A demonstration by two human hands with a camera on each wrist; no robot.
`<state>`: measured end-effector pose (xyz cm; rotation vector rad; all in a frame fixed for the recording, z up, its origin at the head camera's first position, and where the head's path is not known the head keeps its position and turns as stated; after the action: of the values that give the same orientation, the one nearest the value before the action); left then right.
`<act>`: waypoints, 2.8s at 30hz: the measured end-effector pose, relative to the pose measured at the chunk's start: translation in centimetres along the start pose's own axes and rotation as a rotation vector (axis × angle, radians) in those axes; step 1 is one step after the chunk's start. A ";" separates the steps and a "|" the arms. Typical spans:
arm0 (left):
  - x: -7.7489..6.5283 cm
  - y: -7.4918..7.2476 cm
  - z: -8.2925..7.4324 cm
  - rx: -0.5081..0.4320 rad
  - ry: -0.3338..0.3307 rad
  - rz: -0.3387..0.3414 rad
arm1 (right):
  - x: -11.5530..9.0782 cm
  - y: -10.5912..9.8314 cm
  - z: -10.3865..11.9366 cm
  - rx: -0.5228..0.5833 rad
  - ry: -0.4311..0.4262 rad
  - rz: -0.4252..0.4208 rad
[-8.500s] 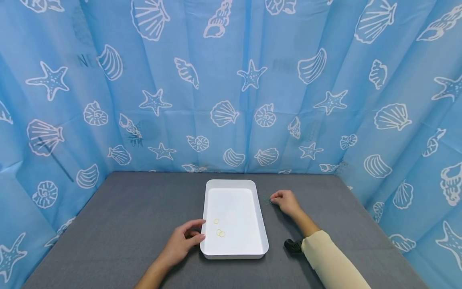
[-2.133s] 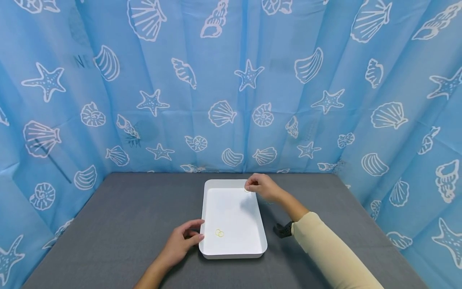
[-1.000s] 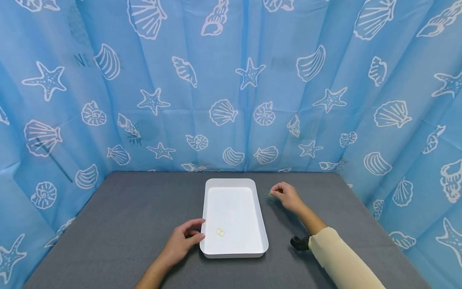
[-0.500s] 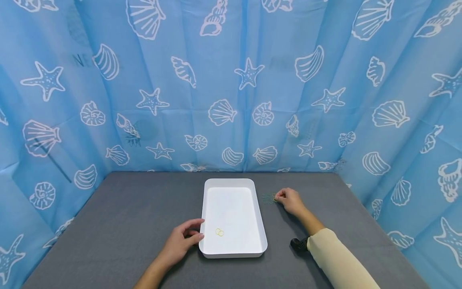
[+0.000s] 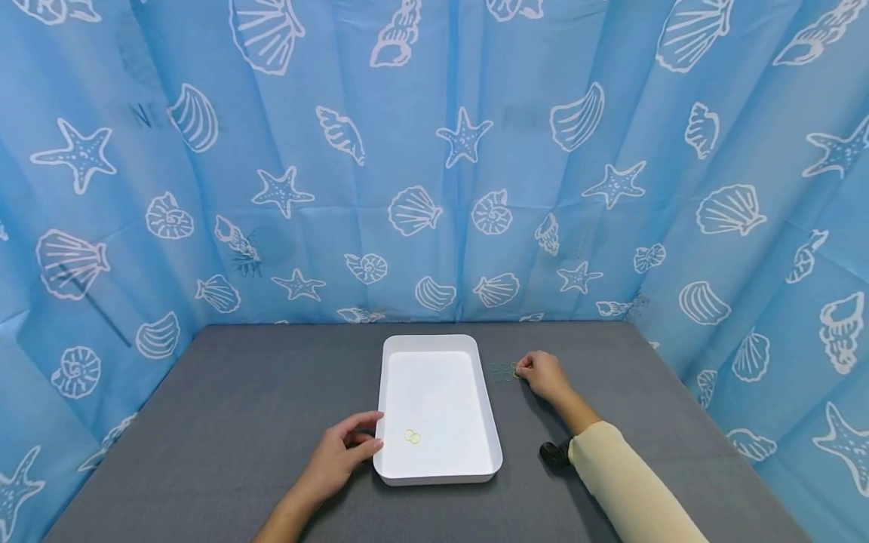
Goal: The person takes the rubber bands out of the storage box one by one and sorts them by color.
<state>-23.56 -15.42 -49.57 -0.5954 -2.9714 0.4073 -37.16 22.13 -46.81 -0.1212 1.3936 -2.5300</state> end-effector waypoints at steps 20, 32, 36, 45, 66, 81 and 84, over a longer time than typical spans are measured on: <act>0.0 0.0 -0.1 0.007 0.007 -0.003 | -0.4 -0.6 2.1 0.239 0.017 -0.036; 0.0 -0.1 0.0 0.000 -0.010 -0.013 | -0.5 -0.1 5.8 0.585 0.029 0.047; 0.0 -0.1 -0.1 -0.001 -0.014 -0.010 | -0.4 0.2 7.1 0.597 0.009 0.062; 0.0 -0.1 -0.2 -0.012 -0.021 -0.011 | -0.2 1.1 9.9 0.589 -0.059 0.137; 0.0 0.1 -0.3 -0.046 0.017 -0.003 | 0.1 4.3 14.6 0.225 -0.433 0.602; 0.0 0.1 -0.2 -0.056 0.019 0.007 | 0.7 6.6 16.7 0.091 -0.463 0.793; -0.1 0.0 -0.4 -0.056 0.021 0.010 | 0.7 7.1 17.3 0.075 -0.502 0.823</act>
<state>-23.44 -15.33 -49.23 -0.6158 -2.9694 0.3167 -33.31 4.17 -43.49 -0.1231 0.8877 -1.7044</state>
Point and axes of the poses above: each hand's wrist, its own x-axis towards the middle knuckle, its own y-axis out of the palm, z = x × y, the point moved 3 cm from there along x, towards the middle knuckle, and after that the axes turned 15 degrees about z, right-handed, at the moved point
